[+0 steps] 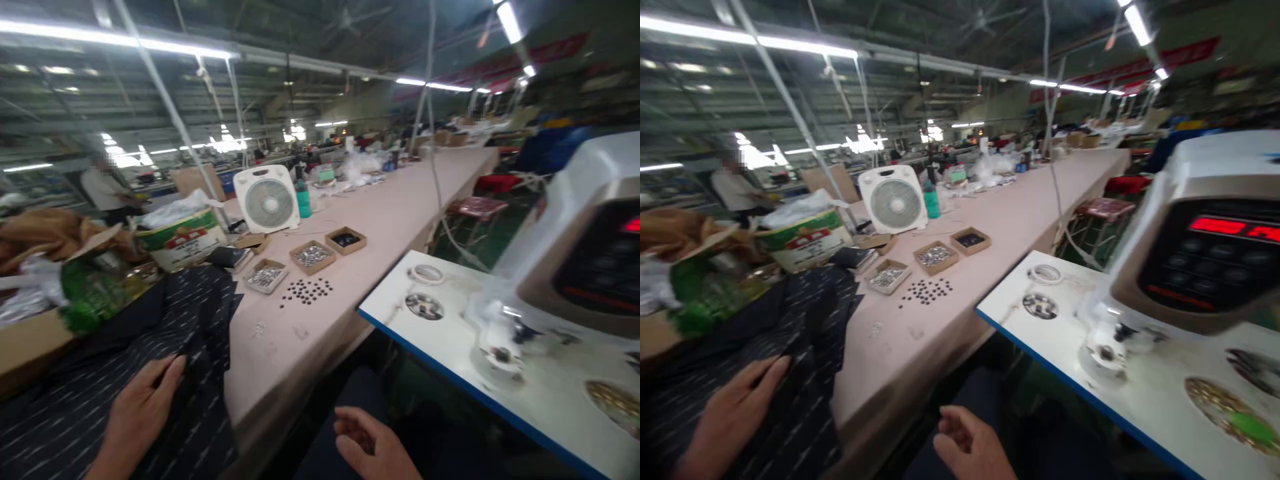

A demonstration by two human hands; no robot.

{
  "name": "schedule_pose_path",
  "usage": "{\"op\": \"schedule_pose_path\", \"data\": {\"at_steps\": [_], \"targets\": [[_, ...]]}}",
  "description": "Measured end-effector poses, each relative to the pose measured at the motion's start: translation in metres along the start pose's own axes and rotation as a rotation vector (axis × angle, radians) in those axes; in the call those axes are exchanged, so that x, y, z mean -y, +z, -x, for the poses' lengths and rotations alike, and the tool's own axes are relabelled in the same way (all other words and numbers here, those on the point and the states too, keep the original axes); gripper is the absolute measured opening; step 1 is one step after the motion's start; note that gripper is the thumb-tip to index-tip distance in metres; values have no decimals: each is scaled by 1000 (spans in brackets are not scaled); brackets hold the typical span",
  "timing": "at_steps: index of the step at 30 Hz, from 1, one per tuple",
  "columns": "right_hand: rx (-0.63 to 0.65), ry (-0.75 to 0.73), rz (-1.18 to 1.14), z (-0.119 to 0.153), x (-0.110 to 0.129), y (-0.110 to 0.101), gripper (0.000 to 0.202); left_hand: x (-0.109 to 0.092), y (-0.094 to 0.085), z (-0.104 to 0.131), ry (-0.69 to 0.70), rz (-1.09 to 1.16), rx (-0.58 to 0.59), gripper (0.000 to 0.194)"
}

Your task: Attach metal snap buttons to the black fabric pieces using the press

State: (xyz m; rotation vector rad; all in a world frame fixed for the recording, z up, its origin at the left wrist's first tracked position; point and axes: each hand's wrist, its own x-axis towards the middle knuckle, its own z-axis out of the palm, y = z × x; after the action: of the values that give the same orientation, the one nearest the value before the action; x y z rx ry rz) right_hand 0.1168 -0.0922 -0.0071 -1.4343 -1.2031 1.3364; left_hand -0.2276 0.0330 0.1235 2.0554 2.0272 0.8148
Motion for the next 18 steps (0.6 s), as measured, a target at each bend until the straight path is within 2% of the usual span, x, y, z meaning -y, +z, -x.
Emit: {"op": "schedule_pose_path", "data": {"at_steps": [1, 2, 4, 6, 8, 11, 13, 15, 18], "targets": [[82, -47, -48, -7, 16, 10, 71, -1, -2, 8, -81, 49, -48, 55], [158, -93, -105, -13, 33, 20, 84, -8, 0, 17, -129, 130, -47, 56], [282, -173, -232, -20, 64, 40, 100, -34, 14, 33, -112, 286, 24, 52], [359, -220, -359, -24, 87, 53, 99, -63, 32, 50, -26, 453, 152, 42], [365, -207, -448, -26, 100, 56, 82, -83, 49, 66, 81, 581, 286, 36], [256, -131, -551, -27, 101, 43, 51, -96, 63, 80, 180, 634, 423, 36], [152, -86, -625, -27, 96, 29, 38, -98, 64, 79, 233, 629, 458, 36], [67, -65, -666, -26, 92, 14, 30, -102, 59, 68, 342, 582, 411, 36], [17, -62, -677, -24, 93, -9, 28, -119, 46, 41, 621, 388, 213, 40]]}}
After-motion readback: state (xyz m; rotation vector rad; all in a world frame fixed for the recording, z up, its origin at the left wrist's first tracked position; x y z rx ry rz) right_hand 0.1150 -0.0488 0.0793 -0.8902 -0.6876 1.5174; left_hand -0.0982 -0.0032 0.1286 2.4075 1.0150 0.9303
